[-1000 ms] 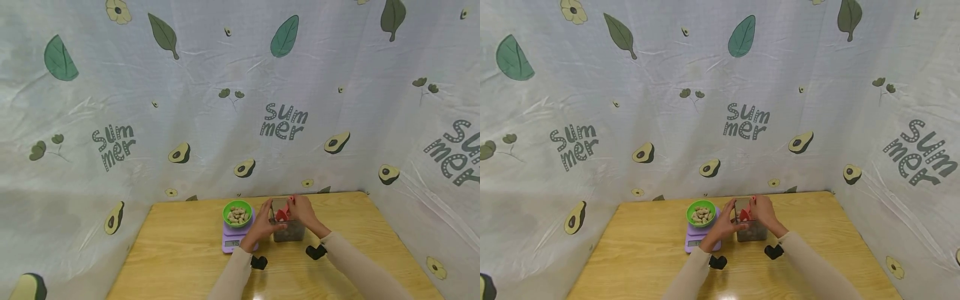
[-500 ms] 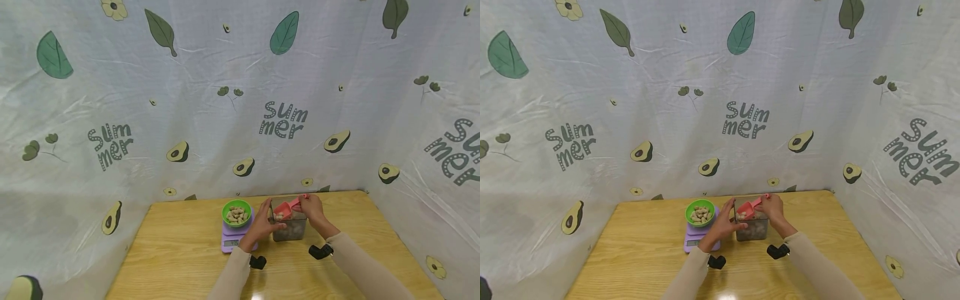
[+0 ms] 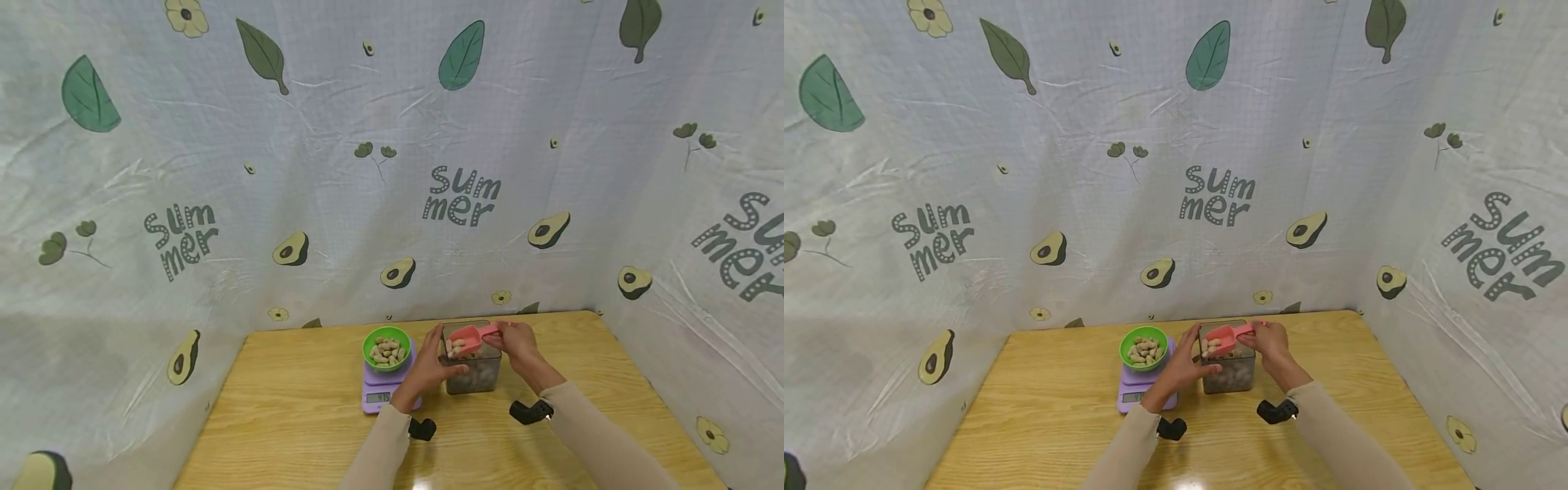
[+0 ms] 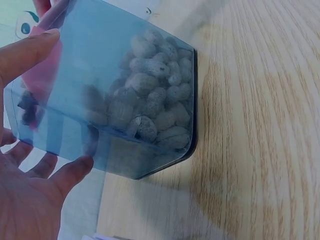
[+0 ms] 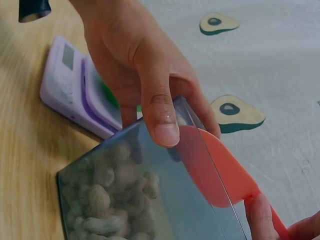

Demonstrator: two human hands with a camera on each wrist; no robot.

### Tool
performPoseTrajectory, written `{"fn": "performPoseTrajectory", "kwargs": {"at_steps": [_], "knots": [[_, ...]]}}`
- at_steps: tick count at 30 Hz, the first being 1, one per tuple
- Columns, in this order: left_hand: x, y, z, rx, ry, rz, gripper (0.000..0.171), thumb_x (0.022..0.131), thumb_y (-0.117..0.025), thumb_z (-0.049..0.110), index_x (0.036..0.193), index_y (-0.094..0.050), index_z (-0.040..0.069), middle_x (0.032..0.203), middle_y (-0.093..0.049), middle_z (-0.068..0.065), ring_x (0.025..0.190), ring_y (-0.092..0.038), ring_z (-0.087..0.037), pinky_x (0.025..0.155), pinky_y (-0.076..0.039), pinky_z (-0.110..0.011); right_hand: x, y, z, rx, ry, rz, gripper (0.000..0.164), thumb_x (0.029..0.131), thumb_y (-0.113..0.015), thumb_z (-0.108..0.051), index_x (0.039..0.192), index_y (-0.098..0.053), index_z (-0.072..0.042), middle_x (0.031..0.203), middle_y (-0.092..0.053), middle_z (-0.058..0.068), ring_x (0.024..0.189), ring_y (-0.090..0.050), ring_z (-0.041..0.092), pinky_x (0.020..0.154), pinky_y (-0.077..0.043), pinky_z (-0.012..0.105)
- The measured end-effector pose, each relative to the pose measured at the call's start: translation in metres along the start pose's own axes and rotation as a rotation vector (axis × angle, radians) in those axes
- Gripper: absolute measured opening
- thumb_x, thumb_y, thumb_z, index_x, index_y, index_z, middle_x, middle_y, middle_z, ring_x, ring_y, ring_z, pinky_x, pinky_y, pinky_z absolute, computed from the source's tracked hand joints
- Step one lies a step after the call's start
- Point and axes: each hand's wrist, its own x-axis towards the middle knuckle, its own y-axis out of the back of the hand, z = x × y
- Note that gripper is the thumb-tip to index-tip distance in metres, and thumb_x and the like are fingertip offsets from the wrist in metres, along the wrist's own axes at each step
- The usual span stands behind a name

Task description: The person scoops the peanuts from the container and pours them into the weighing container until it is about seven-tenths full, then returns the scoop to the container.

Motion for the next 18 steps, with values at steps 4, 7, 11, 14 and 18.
{"fn": "performPoseTrajectory", "kwargs": {"at_steps": [4, 7, 11, 14, 18], "knots": [[0.000, 0.000, 0.001, 0.011, 0.002, 0.010, 0.107, 0.081, -0.080, 0.042, 0.160, -0.012, 0.019, 0.164, -0.017, -0.011, 0.142, -0.039, -0.036, 0.103, -0.048, -0.050, -0.002, 0.003, 0.002, 0.038, -0.005, -0.004, 0.046, 0.107, -0.036, -0.015, 0.142, -0.035, 0.015, 0.072, -0.070, -0.003, 0.067, -0.072, 0.004, 0.076, -0.058, 0.023], [0.001, 0.000, 0.000, 0.025, 0.003, 0.010, 0.108, 0.080, -0.080, 0.043, 0.160, -0.011, 0.020, 0.165, -0.017, -0.010, 0.144, -0.035, -0.037, 0.106, -0.043, -0.054, -0.002, 0.005, 0.004, 0.075, -0.008, 0.003, 0.048, 0.107, -0.035, -0.015, 0.145, -0.032, 0.014, 0.073, -0.069, -0.005, 0.068, -0.071, 0.003, 0.076, -0.058, 0.022], [0.001, 0.001, 0.000, 0.031, 0.000, 0.002, 0.108, 0.080, -0.080, 0.043, 0.160, -0.010, 0.019, 0.165, -0.016, -0.011, 0.147, -0.029, -0.038, 0.110, -0.038, -0.058, -0.001, 0.008, 0.008, 0.143, -0.013, 0.019, 0.048, 0.107, -0.035, -0.015, 0.145, -0.031, 0.014, 0.073, -0.070, -0.004, 0.069, -0.072, 0.003, 0.074, -0.058, 0.019], [-0.001, 0.002, 0.001, 0.025, 0.005, -0.004, 0.109, 0.080, -0.079, 0.044, 0.160, -0.009, 0.020, 0.165, -0.015, -0.011, 0.148, -0.028, -0.038, 0.111, -0.036, -0.059, -0.002, 0.013, 0.008, 0.179, -0.024, 0.018, 0.048, 0.108, -0.034, -0.014, 0.147, -0.030, 0.012, 0.073, -0.070, -0.003, 0.070, -0.072, 0.004, 0.077, -0.058, 0.020], [-0.003, 0.004, 0.003, 0.027, 0.012, -0.002, 0.110, 0.080, -0.078, 0.045, 0.160, -0.007, 0.021, 0.166, -0.013, -0.011, 0.148, -0.027, -0.038, 0.111, -0.035, -0.059, -0.004, 0.020, 0.003, 0.224, -0.030, 0.006, 0.045, 0.107, -0.034, -0.013, 0.146, -0.030, 0.009, 0.073, -0.069, -0.002, 0.071, -0.071, 0.005, 0.080, -0.057, 0.020]]}}
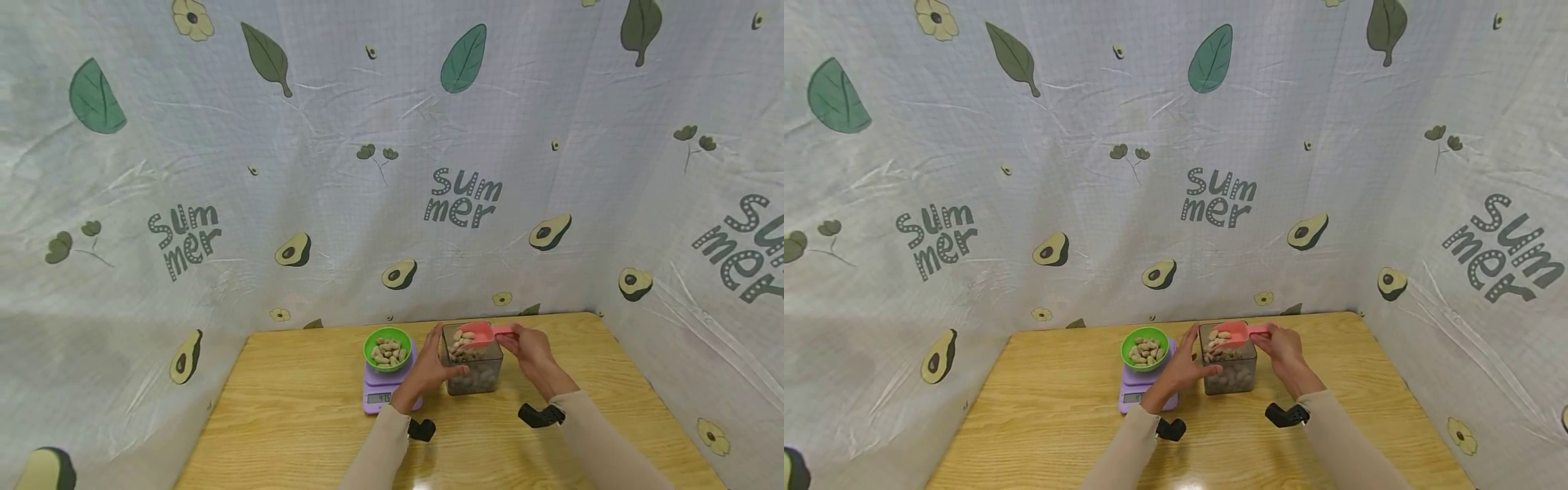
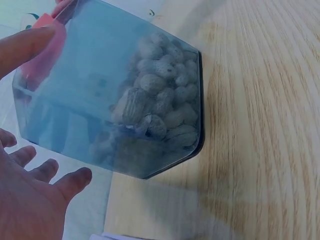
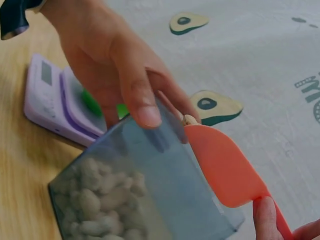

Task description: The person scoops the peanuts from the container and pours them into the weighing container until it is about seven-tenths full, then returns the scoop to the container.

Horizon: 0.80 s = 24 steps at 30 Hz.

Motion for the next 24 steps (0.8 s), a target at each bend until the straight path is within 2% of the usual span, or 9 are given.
{"fn": "performPoseTrajectory", "kwargs": {"at_steps": [7, 15, 20, 24], "knots": [[-0.006, 0.015, 0.007, 0.018, -0.031, 0.030, 0.108, 0.081, -0.075, 0.051, 0.160, -0.010, 0.017, 0.165, -0.015, -0.015, 0.149, -0.023, -0.040, 0.112, -0.032, -0.061, -0.005, -0.002, -0.019, 0.019, 0.030, -0.020, 0.031, 0.107, -0.036, -0.015, 0.131, -0.043, 0.003, 0.075, -0.068, -0.001, 0.072, -0.072, 0.005, 0.081, -0.057, 0.020], [-0.015, 0.037, 0.009, -0.009, -0.024, 0.062, 0.105, 0.083, -0.073, 0.053, 0.160, -0.009, 0.021, 0.165, -0.015, -0.014, 0.149, -0.023, -0.040, 0.111, -0.033, -0.062, -0.008, -0.012, -0.037, 0.070, 0.052, -0.060, 0.022, 0.107, -0.035, -0.015, 0.120, -0.047, -0.002, 0.076, -0.069, 0.001, 0.074, -0.073, 0.008, 0.082, -0.057, 0.022], [-0.023, 0.055, 0.007, -0.010, -0.051, 0.117, 0.102, 0.084, -0.072, 0.053, 0.160, -0.009, 0.025, 0.166, -0.014, -0.009, 0.150, -0.020, -0.039, 0.113, -0.029, -0.063, -0.009, -0.025, -0.041, 0.074, 0.062, -0.067, 0.020, 0.107, -0.036, -0.016, 0.118, -0.049, -0.004, 0.075, -0.069, 0.000, 0.072, -0.072, 0.007, 0.081, -0.057, 0.021], [-0.031, 0.072, 0.006, -0.012, -0.059, 0.169, 0.099, 0.086, -0.073, 0.046, 0.160, -0.009, 0.026, 0.166, -0.013, -0.008, 0.149, -0.023, -0.040, 0.112, -0.030, -0.063, -0.008, -0.037, -0.042, 0.051, 0.080, -0.071, 0.017, 0.107, -0.036, -0.015, 0.112, -0.050, -0.005, 0.075, -0.066, 0.000, 0.071, -0.071, 0.007, 0.080, -0.057, 0.020]]}}
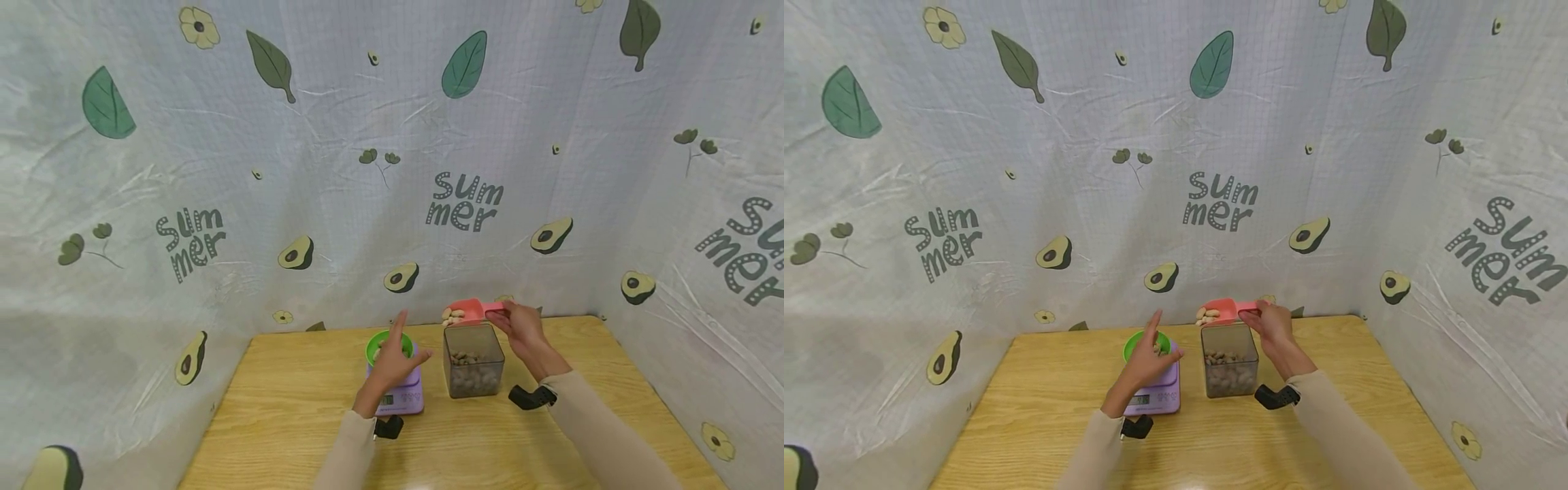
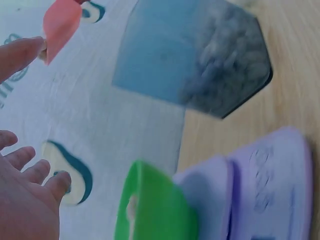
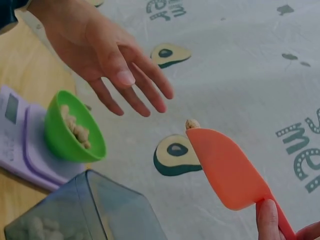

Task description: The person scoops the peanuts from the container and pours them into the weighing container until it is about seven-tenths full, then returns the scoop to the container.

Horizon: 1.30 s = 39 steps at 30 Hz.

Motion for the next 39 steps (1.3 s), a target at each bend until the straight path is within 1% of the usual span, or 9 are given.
{"fn": "performPoseTrajectory", "kwargs": {"at_steps": [3, 7, 13, 17, 24, 30, 32, 34, 39], "knots": [[-0.003, 0.012, -0.003, 0.014, 0.014, 0.041, 0.098, 0.086, -0.074, 0.040, 0.160, -0.012, 0.025, 0.165, -0.015, -0.011, 0.148, -0.024, -0.042, 0.112, -0.029, -0.064, 0.001, -0.010, 0.001, -0.004, 0.002, 0.004, 0.016, 0.107, -0.036, -0.015, 0.111, -0.049, -0.005, 0.075, -0.065, 0.001, 0.071, -0.071, 0.008, 0.078, -0.057, 0.020], [-0.007, 0.025, -0.011, 0.030, 0.036, 0.079, 0.098, 0.085, -0.075, 0.036, 0.159, -0.013, 0.022, 0.165, -0.017, -0.010, 0.150, -0.021, -0.039, 0.115, -0.025, -0.062, 0.002, -0.025, 0.005, -0.015, -0.004, 0.007, 0.022, 0.107, -0.037, -0.016, 0.122, -0.048, -0.003, 0.077, -0.064, 0.001, 0.072, -0.070, 0.008, 0.081, -0.057, 0.021], [-0.015, 0.038, -0.028, 0.065, 0.070, 0.078, 0.103, 0.081, -0.078, 0.038, 0.159, -0.015, 0.015, 0.165, -0.015, -0.012, 0.150, -0.020, -0.040, 0.115, -0.026, -0.063, 0.008, -0.047, 0.021, -0.037, -0.027, 0.017, 0.035, 0.107, -0.039, -0.016, 0.134, -0.043, 0.005, 0.079, -0.063, 0.003, 0.070, -0.070, 0.008, 0.080, -0.058, 0.023], [-0.019, 0.040, -0.042, 0.089, 0.086, 0.049, 0.106, 0.079, -0.081, 0.035, 0.158, -0.015, 0.008, 0.164, -0.015, -0.018, 0.148, -0.022, -0.044, 0.114, -0.027, -0.064, 0.014, -0.059, 0.034, -0.072, -0.023, 0.022, 0.038, 0.107, -0.038, -0.017, 0.134, -0.043, 0.009, 0.078, -0.063, 0.003, 0.069, -0.070, 0.008, 0.077, -0.058, 0.022], [-0.021, 0.037, -0.064, 0.079, 0.167, 0.026, 0.108, 0.079, -0.081, 0.037, 0.157, -0.015, 0.002, 0.161, -0.019, -0.025, 0.146, -0.025, -0.047, 0.114, -0.027, -0.063, 0.025, -0.082, 0.054, -0.124, -0.029, 0.052, 0.031, 0.105, -0.038, -0.014, 0.119, -0.052, 0.010, 0.074, -0.066, 0.004, 0.066, -0.069, 0.009, 0.070, -0.058, 0.022], [-0.024, 0.036, -0.077, 0.063, 0.206, 0.002, 0.105, 0.080, -0.079, 0.041, 0.156, -0.018, -0.001, 0.156, -0.030, -0.027, 0.142, -0.034, -0.046, 0.113, -0.030, -0.062, 0.029, -0.103, 0.066, -0.244, -0.010, 0.060, 0.034, 0.105, -0.040, -0.013, 0.123, -0.054, 0.012, 0.078, -0.069, 0.010, 0.063, -0.069, 0.008, 0.070, -0.059, 0.025], [-0.025, 0.036, -0.078, 0.055, 0.211, 0.001, 0.105, 0.081, -0.078, 0.041, 0.155, -0.018, -0.002, 0.155, -0.031, -0.027, 0.141, -0.035, -0.046, 0.113, -0.030, -0.061, 0.029, -0.111, 0.070, -0.318, 0.042, 0.059, 0.033, 0.104, -0.042, -0.013, 0.119, -0.057, 0.012, 0.082, -0.071, 0.016, 0.063, -0.069, 0.009, 0.071, -0.060, 0.028], [-0.025, 0.036, -0.078, 0.056, 0.223, 0.004, 0.105, 0.081, -0.078, 0.041, 0.155, -0.019, -0.002, 0.155, -0.031, -0.027, 0.142, -0.035, -0.046, 0.113, -0.030, -0.061, 0.028, -0.118, 0.075, -0.415, 0.146, 0.017, 0.030, 0.104, -0.044, -0.013, 0.113, -0.060, 0.010, 0.086, -0.071, 0.020, 0.067, -0.071, 0.013, 0.070, -0.060, 0.030], [-0.023, 0.036, -0.077, 0.069, 0.231, 0.005, 0.104, 0.081, -0.079, 0.039, 0.155, -0.019, -0.004, 0.156, -0.029, -0.029, 0.141, -0.034, -0.047, 0.113, -0.031, -0.061, 0.022, -0.125, 0.087, -0.738, 0.623, -0.137, 0.022, 0.103, -0.050, -0.015, 0.099, -0.063, 0.002, 0.083, -0.072, 0.016, 0.073, -0.073, 0.021, 0.066, -0.059, 0.028]]}}
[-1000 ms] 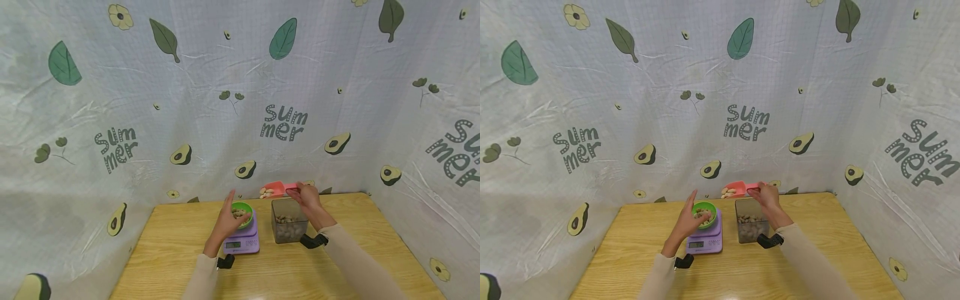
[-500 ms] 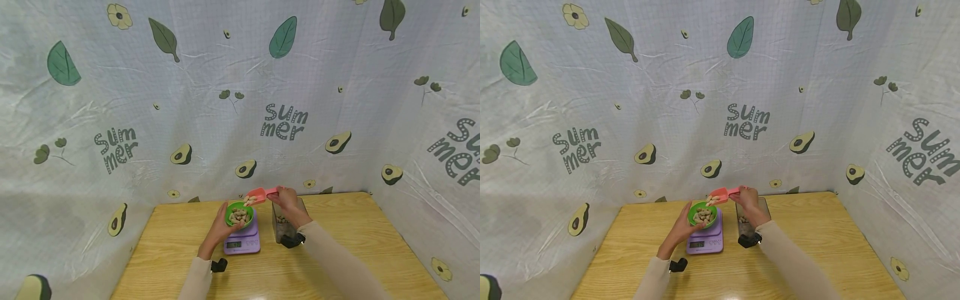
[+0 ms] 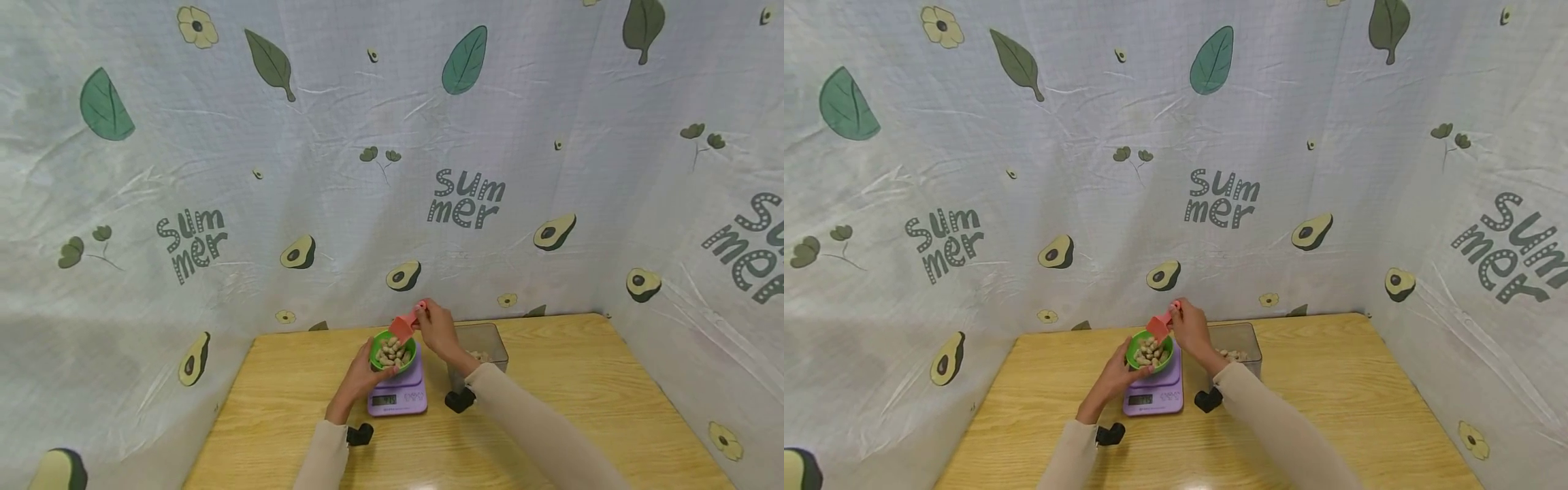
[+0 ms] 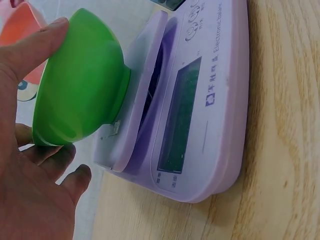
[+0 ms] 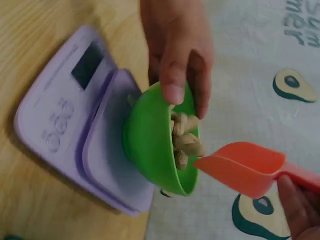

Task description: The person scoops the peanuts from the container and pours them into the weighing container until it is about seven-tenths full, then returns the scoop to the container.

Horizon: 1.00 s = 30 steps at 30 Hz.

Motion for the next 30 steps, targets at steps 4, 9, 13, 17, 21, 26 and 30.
{"fn": "performPoseTrajectory", "kwargs": {"at_steps": [4, 9, 13, 17, 21, 26, 30], "knots": [[0.001, -0.001, 0.001, 0.007, -0.007, -0.001, 0.105, 0.081, -0.079, 0.039, 0.155, -0.017, -0.004, 0.157, -0.025, -0.030, 0.142, -0.032, -0.049, 0.113, -0.030, -0.062, -0.006, 0.007, 0.000, -0.093, 0.240, 0.009, 0.023, 0.103, -0.052, -0.021, 0.101, -0.064, -0.002, 0.082, -0.072, 0.010, 0.074, -0.073, 0.020, 0.067, -0.058, 0.025], [0.000, -0.002, 0.003, 0.002, -0.024, 0.028, 0.111, 0.079, -0.080, 0.040, 0.157, -0.011, 0.001, 0.161, -0.016, -0.028, 0.145, -0.025, -0.050, 0.114, -0.027, -0.064, -0.011, 0.031, 0.000, 0.136, 0.090, 0.114, 0.025, 0.103, -0.050, -0.016, 0.103, -0.063, 0.006, 0.086, -0.072, 0.021, 0.075, -0.075, 0.025, 0.069, -0.060, 0.031], [0.000, -0.003, 0.010, 0.002, -0.078, 0.080, 0.108, 0.081, -0.078, 0.037, 0.158, -0.010, 0.005, 0.163, -0.012, -0.025, 0.147, -0.020, -0.049, 0.114, -0.025, -0.064, -0.015, 0.059, 0.002, 0.404, -0.225, 0.201, 0.029, 0.105, -0.044, -0.016, 0.109, -0.060, 0.008, 0.089, -0.070, 0.019, 0.075, -0.074, 0.016, 0.074, -0.060, 0.030], [-0.001, -0.005, 0.028, -0.021, -0.140, 0.112, 0.105, 0.081, -0.078, 0.035, 0.158, -0.012, 0.007, 0.164, -0.012, -0.022, 0.148, -0.018, -0.048, 0.114, -0.023, -0.065, -0.020, 0.088, 0.004, 0.525, -0.374, 0.241, 0.031, 0.107, -0.041, -0.019, 0.112, -0.055, 0.007, 0.087, -0.066, 0.006, 0.076, -0.071, 0.008, 0.079, -0.059, 0.028], [-0.001, -0.011, 0.051, -0.050, -0.197, 0.093, 0.106, 0.080, -0.078, 0.040, 0.160, -0.012, 0.016, 0.165, -0.012, -0.016, 0.149, -0.019, -0.044, 0.114, -0.025, -0.065, -0.028, 0.114, 0.007, 0.501, -0.384, 0.278, 0.032, 0.107, -0.040, -0.022, 0.117, -0.054, 0.006, 0.082, -0.066, -0.001, 0.074, -0.071, 0.005, 0.080, -0.059, 0.027], [0.000, -0.028, 0.071, -0.038, -0.269, 0.012, 0.104, 0.083, -0.075, 0.045, 0.160, -0.010, 0.019, 0.167, -0.010, -0.010, 0.151, -0.015, -0.039, 0.113, -0.026, -0.065, -0.036, 0.138, 0.015, 0.417, -0.406, 0.309, 0.035, 0.107, -0.042, -0.022, 0.125, -0.053, 0.006, 0.077, -0.067, -0.006, 0.071, -0.071, 0.003, 0.077, -0.059, 0.025], [0.003, -0.048, 0.081, -0.030, -0.270, -0.072, 0.106, 0.083, -0.074, 0.048, 0.160, -0.007, 0.022, 0.167, -0.008, -0.009, 0.152, -0.014, -0.039, 0.113, -0.026, -0.066, -0.038, 0.147, 0.024, 0.298, -0.443, 0.257, 0.034, 0.106, -0.042, -0.021, 0.118, -0.054, 0.008, 0.075, -0.067, -0.002, 0.068, -0.071, 0.004, 0.074, -0.059, 0.025]]}}
